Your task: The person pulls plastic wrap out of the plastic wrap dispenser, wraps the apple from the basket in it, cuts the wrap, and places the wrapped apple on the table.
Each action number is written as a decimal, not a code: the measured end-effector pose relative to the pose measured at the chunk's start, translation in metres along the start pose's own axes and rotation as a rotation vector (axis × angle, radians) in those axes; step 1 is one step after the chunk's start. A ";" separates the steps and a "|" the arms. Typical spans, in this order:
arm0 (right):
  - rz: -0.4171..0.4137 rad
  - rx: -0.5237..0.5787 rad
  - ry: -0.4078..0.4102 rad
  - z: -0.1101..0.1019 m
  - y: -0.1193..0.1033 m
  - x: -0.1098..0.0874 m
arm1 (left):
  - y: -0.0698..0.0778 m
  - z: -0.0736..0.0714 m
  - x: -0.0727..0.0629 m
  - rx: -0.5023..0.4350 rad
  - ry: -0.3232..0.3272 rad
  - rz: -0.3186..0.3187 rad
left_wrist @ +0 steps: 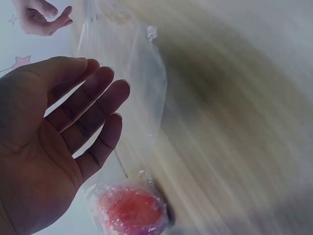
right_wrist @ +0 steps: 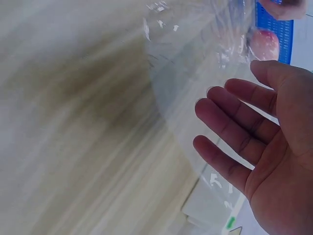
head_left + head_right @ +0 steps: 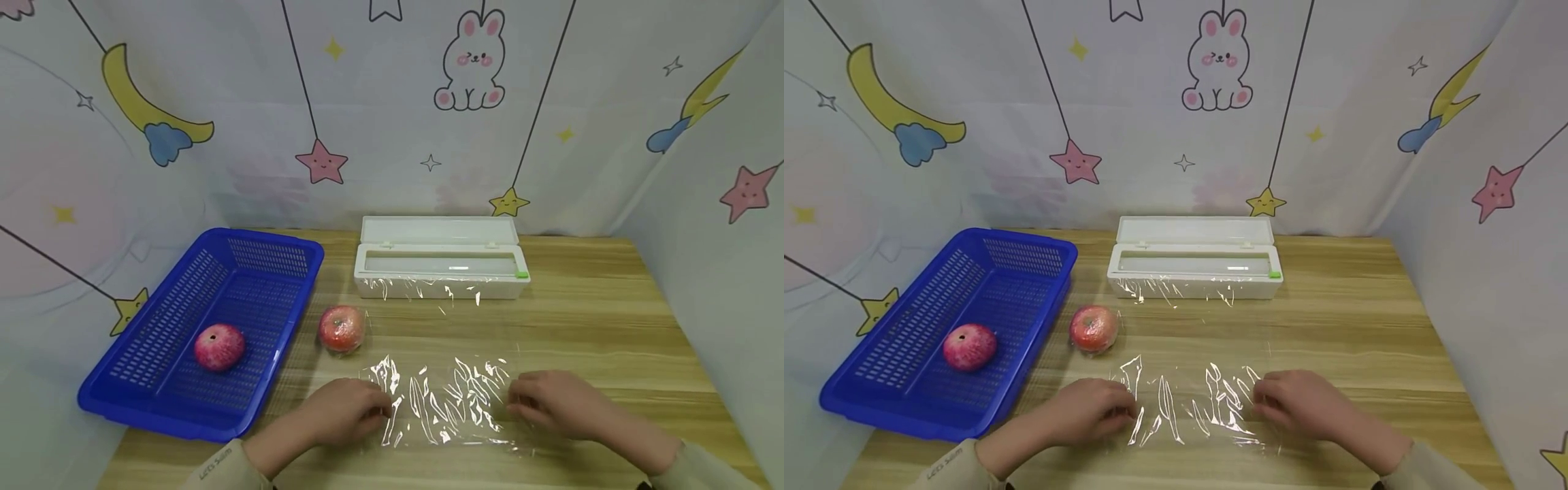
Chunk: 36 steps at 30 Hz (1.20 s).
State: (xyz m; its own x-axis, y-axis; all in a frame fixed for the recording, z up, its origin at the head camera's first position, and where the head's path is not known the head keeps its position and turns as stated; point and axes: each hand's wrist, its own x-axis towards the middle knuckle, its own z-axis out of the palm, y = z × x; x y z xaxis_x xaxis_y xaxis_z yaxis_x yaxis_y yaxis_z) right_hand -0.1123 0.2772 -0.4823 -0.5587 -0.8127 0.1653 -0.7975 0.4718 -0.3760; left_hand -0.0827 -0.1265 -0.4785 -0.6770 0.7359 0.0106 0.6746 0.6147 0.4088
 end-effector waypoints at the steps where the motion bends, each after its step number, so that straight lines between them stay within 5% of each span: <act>1: 0.003 -0.005 -0.003 -0.001 0.001 0.004 | 0.000 -0.003 0.001 0.003 0.012 -0.001; 11: 0.069 -0.044 -0.039 -0.028 0.006 0.045 | -0.007 -0.043 0.008 0.013 0.095 -0.010; 18: 0.093 -0.064 0.046 -0.038 0.003 0.063 | -0.015 -0.075 0.002 0.057 0.166 -0.058; 28: 0.155 0.144 0.161 -0.022 -0.001 0.069 | -0.033 -0.119 -0.035 0.012 0.275 -0.197; 36: 0.157 0.276 0.243 -0.002 -0.003 0.068 | -0.062 -0.140 -0.073 0.045 0.338 -0.299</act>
State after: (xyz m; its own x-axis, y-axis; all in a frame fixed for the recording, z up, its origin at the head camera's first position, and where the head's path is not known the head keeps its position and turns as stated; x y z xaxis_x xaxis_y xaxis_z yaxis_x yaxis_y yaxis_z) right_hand -0.1483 0.2207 -0.4684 -0.7329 -0.6178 0.2848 -0.6255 0.4475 -0.6391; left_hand -0.1168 -0.2585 -0.3767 -0.8972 0.3946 0.1984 0.4417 0.8033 0.3995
